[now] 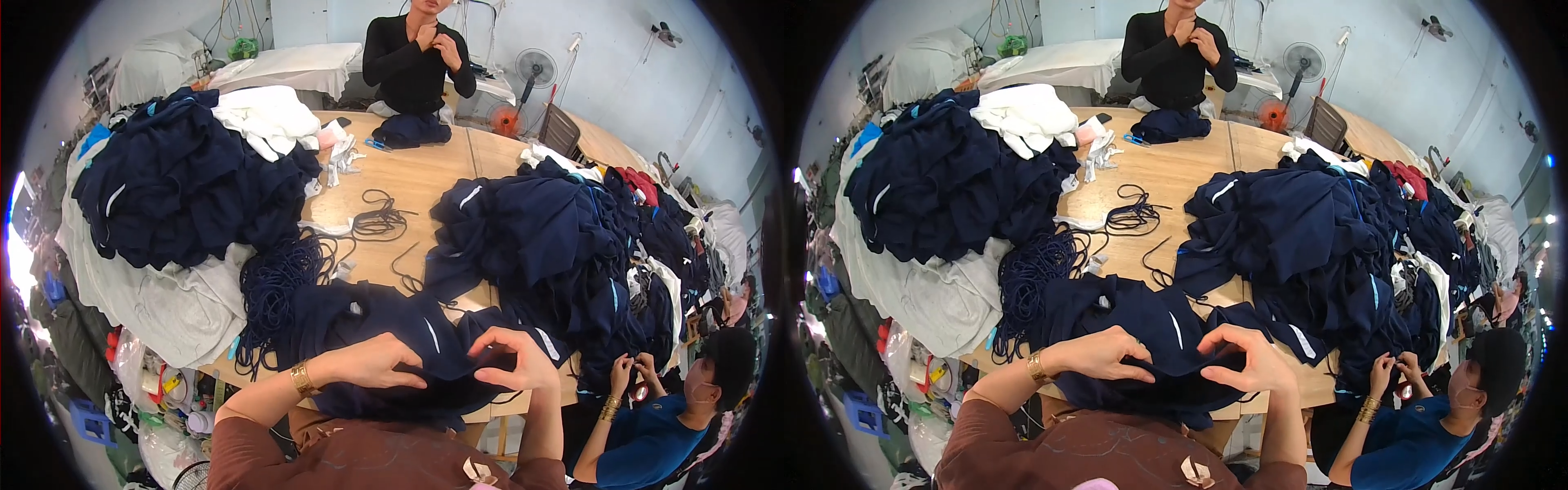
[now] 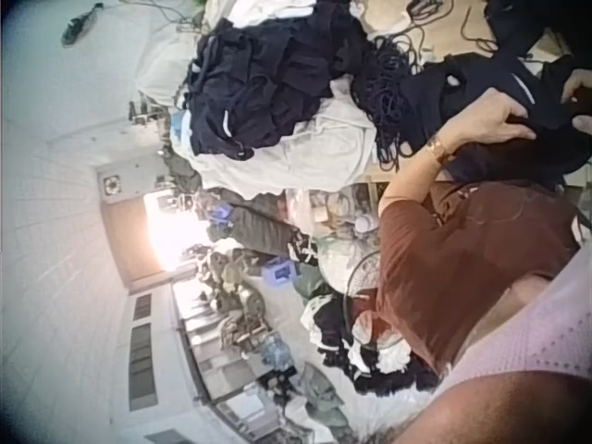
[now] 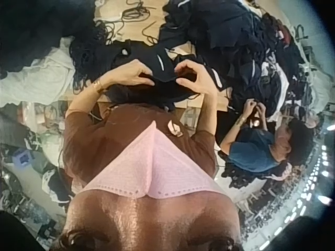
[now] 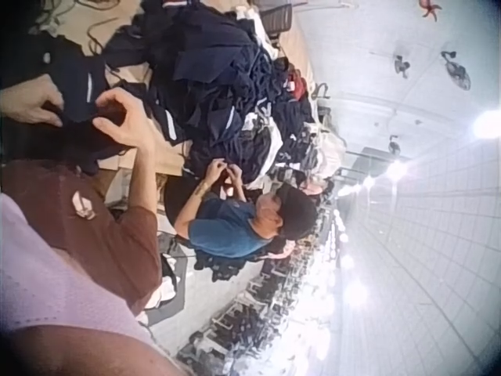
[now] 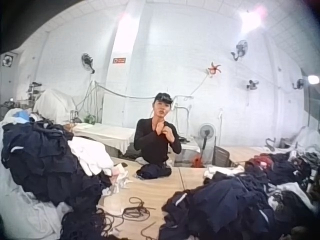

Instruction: Threading a drawstring through the waistband of a pair of shorts or pants using a metal threading needle.

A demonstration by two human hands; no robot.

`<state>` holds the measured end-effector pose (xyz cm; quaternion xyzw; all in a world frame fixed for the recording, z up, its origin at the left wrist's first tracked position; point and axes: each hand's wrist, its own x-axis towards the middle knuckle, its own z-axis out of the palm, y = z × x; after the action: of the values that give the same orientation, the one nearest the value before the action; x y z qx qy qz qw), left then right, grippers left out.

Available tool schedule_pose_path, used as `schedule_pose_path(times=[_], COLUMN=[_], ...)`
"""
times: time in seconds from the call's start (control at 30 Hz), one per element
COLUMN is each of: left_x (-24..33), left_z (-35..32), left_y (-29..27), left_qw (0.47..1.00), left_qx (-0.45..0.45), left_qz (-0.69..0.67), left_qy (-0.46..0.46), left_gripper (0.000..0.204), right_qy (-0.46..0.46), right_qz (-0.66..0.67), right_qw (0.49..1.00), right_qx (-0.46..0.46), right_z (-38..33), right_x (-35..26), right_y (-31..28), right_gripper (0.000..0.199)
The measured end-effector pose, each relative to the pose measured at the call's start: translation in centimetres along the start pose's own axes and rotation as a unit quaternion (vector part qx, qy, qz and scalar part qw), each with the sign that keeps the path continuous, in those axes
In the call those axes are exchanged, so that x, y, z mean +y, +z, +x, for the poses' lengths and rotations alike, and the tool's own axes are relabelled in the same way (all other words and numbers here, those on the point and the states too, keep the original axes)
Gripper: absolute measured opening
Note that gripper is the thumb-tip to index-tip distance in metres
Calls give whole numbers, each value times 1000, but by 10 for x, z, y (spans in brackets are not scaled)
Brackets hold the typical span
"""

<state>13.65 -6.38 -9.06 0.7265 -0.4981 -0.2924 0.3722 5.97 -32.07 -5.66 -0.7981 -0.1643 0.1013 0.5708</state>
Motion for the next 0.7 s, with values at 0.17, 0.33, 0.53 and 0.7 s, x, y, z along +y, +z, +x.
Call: schedule_pose_path(times=[0.17,0.33,0.53,0.7], left_x=[-7,1,7,9], left_z=[-6,-9,-1,12], left_y=[-5,-14,9,23], left_qw=[999,998,997,992], left_qx=[18,35,61,122], left_qz=[32,55,-6,-17], left_qy=[1,-1,39,9], left_gripper=[30,29,26,15], right_qy=[0,-1,35,-36], right_qz=[-44,-45,7,30], right_qw=[997,998,999,999], right_qx=[-69,-43,-15,3], right_z=[1,-5,1,31], right_x=[4,8,14,17], right_y=[-8,-10,18,55], right_gripper=[21,13,13,27])
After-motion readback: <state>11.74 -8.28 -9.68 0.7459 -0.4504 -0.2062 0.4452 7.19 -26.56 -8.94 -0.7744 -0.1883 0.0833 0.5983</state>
